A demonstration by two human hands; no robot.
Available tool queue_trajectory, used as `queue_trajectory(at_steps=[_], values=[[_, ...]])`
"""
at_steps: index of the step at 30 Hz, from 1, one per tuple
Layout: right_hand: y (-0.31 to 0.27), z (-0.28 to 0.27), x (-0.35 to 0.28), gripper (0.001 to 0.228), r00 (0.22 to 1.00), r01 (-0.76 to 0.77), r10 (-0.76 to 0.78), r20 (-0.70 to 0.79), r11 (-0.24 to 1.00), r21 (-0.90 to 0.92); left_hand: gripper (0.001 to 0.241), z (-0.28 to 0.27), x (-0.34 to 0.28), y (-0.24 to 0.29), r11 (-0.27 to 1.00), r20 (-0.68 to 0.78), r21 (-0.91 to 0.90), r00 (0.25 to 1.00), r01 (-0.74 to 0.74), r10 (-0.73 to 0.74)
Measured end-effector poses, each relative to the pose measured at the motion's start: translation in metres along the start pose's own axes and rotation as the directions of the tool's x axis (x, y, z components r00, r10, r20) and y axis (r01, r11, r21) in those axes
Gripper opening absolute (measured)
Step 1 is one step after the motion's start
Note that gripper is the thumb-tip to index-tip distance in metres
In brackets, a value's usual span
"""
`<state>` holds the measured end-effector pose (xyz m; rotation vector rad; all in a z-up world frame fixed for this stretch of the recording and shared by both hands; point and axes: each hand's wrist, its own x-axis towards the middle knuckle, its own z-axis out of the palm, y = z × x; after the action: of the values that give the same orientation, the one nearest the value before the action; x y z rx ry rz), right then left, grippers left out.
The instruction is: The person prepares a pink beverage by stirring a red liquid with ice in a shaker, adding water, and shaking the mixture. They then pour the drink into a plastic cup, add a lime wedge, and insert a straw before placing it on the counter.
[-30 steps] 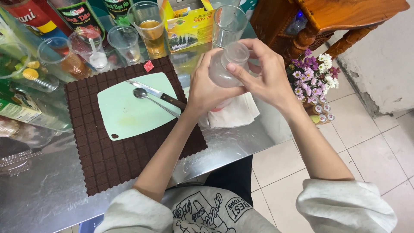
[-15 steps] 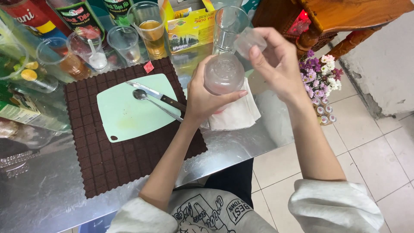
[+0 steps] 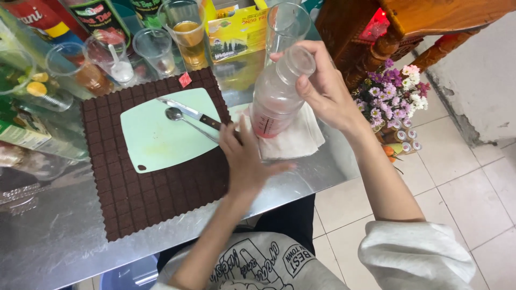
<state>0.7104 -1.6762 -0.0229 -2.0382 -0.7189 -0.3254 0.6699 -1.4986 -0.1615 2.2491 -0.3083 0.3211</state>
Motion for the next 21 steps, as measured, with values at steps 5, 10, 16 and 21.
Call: queue_trajectory(at_steps=[5,10,16,21], values=[[-0.005,0.004,-0.001,0.061,1.000,-0.008,0.008,-0.002,0.999,0.046,0.140,0.045,-0.001,-0.020,0.965,-0.144,0.251,0.983,-0.072,0.111],[0.001,0.003,0.001,0.060,1.000,0.030,-0.030,-0.006,0.997,0.065,0.190,0.057,0.006,-0.025,0.744,-0.085,0.665,0.996,0.073,-0.022],[-0.006,0.009,-0.003,0.067,0.998,-0.018,0.020,-0.056,0.999,0.030,0.189,0.048,0.003,-0.020,0.708,-0.092,0.696,0.993,0.120,-0.078],[0.004,0.014,-0.006,0.064,0.997,0.031,-0.025,-0.078,0.996,0.079,0.179,0.043,0.007,-0.041,0.784,0.025,0.610,0.986,0.115,-0.165]])
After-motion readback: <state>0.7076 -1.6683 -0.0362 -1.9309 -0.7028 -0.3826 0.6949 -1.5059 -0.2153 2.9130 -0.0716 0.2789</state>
